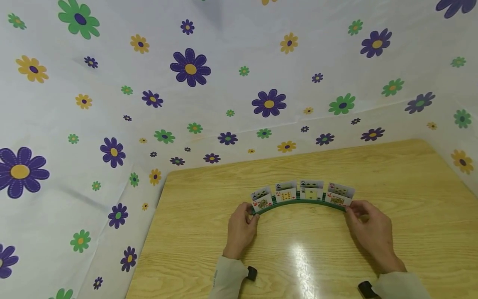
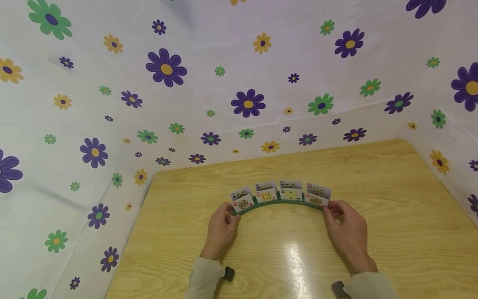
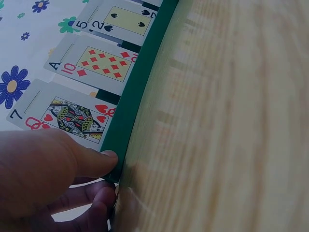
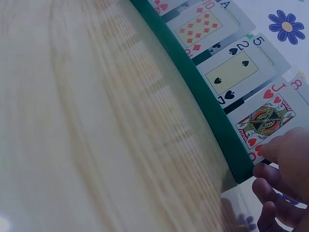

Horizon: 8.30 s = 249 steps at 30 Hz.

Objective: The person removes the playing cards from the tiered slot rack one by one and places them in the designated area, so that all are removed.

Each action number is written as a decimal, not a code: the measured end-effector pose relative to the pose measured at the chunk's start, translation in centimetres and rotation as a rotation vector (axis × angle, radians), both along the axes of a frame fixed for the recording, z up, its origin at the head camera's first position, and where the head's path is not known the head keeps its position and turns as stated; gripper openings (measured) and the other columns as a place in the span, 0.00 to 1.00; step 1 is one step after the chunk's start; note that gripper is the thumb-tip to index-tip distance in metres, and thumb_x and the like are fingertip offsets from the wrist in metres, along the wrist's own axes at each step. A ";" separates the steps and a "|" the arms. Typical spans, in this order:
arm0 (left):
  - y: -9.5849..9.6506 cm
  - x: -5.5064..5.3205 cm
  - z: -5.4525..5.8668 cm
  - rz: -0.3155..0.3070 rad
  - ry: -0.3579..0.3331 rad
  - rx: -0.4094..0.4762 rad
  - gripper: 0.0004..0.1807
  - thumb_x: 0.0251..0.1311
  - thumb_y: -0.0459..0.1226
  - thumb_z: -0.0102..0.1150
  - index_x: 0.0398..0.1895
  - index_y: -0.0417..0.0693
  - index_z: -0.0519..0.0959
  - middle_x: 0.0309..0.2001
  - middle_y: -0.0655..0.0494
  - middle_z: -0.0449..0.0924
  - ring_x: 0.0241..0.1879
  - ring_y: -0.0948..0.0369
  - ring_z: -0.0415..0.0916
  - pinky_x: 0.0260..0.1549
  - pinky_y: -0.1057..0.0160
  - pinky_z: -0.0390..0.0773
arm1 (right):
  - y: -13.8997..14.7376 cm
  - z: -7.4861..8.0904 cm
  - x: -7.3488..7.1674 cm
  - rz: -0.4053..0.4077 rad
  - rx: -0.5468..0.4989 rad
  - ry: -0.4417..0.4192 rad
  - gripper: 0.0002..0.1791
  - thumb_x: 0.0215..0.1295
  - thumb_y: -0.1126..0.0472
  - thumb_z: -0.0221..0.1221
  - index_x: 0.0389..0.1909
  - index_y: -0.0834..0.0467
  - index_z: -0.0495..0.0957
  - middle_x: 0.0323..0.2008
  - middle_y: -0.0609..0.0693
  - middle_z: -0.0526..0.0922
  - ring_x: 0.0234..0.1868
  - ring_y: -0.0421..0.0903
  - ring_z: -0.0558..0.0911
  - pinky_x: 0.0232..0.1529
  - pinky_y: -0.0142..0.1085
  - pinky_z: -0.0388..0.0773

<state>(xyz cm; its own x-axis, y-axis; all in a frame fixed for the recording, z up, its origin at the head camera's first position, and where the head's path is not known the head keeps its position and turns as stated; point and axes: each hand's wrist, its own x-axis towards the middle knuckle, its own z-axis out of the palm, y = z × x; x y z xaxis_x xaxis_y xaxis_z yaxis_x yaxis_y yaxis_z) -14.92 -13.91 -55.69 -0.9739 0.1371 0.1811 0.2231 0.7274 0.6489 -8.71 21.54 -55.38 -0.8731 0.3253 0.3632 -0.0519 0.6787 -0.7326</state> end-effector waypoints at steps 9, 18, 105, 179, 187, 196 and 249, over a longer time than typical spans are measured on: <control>0.0 -0.1 -0.1 -0.005 0.002 0.000 0.13 0.70 0.33 0.71 0.54 0.43 0.82 0.41 0.51 0.85 0.27 0.71 0.68 0.29 0.68 0.69 | 0.2 -0.2 0.1 0.014 -0.016 -0.003 0.06 0.69 0.68 0.71 0.45 0.62 0.88 0.38 0.60 0.92 0.37 0.13 0.69 0.32 0.18 0.67; 0.0 -0.1 -0.2 -0.004 -0.001 -0.004 0.13 0.70 0.33 0.71 0.54 0.43 0.82 0.41 0.51 0.85 0.27 0.71 0.68 0.29 0.68 0.69 | -0.1 -0.1 0.2 0.009 -0.046 0.016 0.07 0.67 0.69 0.73 0.44 0.61 0.88 0.39 0.60 0.93 0.36 0.13 0.70 0.33 0.15 0.69; 0.1 -0.2 -0.9 0.021 0.055 0.019 0.14 0.68 0.34 0.73 0.53 0.43 0.82 0.39 0.53 0.83 0.25 0.72 0.66 0.26 0.68 0.67 | -7.3 1.0 3.4 0.358 0.284 -0.222 0.13 0.57 0.60 0.77 0.25 0.45 0.81 0.33 0.39 0.80 0.40 0.40 0.74 0.40 0.40 0.72; 0.4 0.1 -0.5 0.047 0.015 -0.012 0.14 0.69 0.35 0.73 0.54 0.43 0.82 0.40 0.53 0.84 0.27 0.71 0.69 0.28 0.68 0.69 | -4.1 4.4 -1.4 0.194 0.142 0.254 0.12 0.61 0.76 0.74 0.43 0.61 0.88 0.38 0.54 0.91 0.32 0.41 0.82 0.29 0.23 0.72; 0.3 0.0 -0.7 0.056 0.009 -0.017 0.15 0.68 0.35 0.73 0.55 0.44 0.82 0.41 0.53 0.85 0.27 0.71 0.70 0.29 0.68 0.69 | -3.9 4.0 -0.9 0.197 0.093 0.273 0.12 0.60 0.76 0.73 0.41 0.60 0.88 0.33 0.50 0.90 0.30 0.31 0.76 0.27 0.21 0.67; 0.3 0.1 -0.5 0.058 0.007 -0.015 0.15 0.69 0.35 0.73 0.55 0.44 0.83 0.41 0.53 0.85 0.28 0.71 0.71 0.29 0.68 0.69 | -4.0 3.1 0.0 0.181 0.001 0.163 0.09 0.66 0.75 0.69 0.43 0.61 0.87 0.34 0.52 0.88 0.36 0.26 0.75 0.31 0.21 0.69; 0.5 0.1 -0.3 0.048 0.023 -0.016 0.16 0.70 0.35 0.72 0.57 0.43 0.82 0.42 0.53 0.85 0.29 0.70 0.70 0.31 0.68 0.69 | -3.6 0.9 1.0 0.161 0.086 -0.305 0.10 0.71 0.63 0.66 0.46 0.64 0.90 0.30 0.48 0.87 0.30 0.42 0.77 0.30 0.32 0.68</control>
<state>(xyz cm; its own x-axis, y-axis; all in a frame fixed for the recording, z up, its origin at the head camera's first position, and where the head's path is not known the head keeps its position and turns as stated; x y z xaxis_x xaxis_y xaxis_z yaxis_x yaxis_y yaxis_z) -14.82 -13.44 -55.95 -0.9750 0.0937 0.2013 0.2024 0.7476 0.6325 -7.76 17.93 -54.44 -0.9833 0.1538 0.0977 0.0490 0.7394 -0.6715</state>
